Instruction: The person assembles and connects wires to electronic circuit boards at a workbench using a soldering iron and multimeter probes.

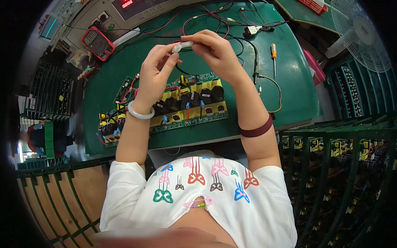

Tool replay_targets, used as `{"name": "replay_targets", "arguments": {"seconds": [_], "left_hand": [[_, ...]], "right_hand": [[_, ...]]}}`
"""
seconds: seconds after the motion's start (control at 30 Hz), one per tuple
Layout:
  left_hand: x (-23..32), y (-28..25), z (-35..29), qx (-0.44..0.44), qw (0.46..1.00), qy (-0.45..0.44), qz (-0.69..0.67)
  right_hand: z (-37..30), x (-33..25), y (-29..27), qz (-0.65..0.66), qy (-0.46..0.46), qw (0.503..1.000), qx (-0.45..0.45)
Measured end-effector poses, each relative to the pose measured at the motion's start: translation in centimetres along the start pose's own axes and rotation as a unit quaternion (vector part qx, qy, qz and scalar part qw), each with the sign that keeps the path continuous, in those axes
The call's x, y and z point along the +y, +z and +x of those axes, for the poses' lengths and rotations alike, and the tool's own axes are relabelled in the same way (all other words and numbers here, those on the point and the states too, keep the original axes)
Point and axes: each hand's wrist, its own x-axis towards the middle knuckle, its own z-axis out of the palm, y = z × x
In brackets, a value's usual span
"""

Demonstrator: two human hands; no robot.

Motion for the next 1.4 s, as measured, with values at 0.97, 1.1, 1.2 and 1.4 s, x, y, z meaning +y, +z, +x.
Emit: {"name": "replay_targets", "arguments": {"seconds": [0.97,1.1,1.2,1.4], "left_hand": [[0.0,0.8,-2.1,0.077,0.992,0.068,0.073],[0.0,0.9,-2.2,0.070,0.994,0.063,0.060],[-0.2,0.9,-2.2,0.074,0.994,0.065,0.052],[-0.6,0.9,-2.3,0.088,0.993,0.070,0.022]], "right_hand": [[-0.3,-0.5,-0.2,0.014,-0.002,1.000,0.014],[-0.5,-0.4,-0.4,0.023,0.010,1.000,0.007],[-0.5,-0.1,-0.4,0.028,0.009,1.000,0.002],[-0.4,-0.5,-0.1,0.064,-0.015,0.998,0.012]]}}
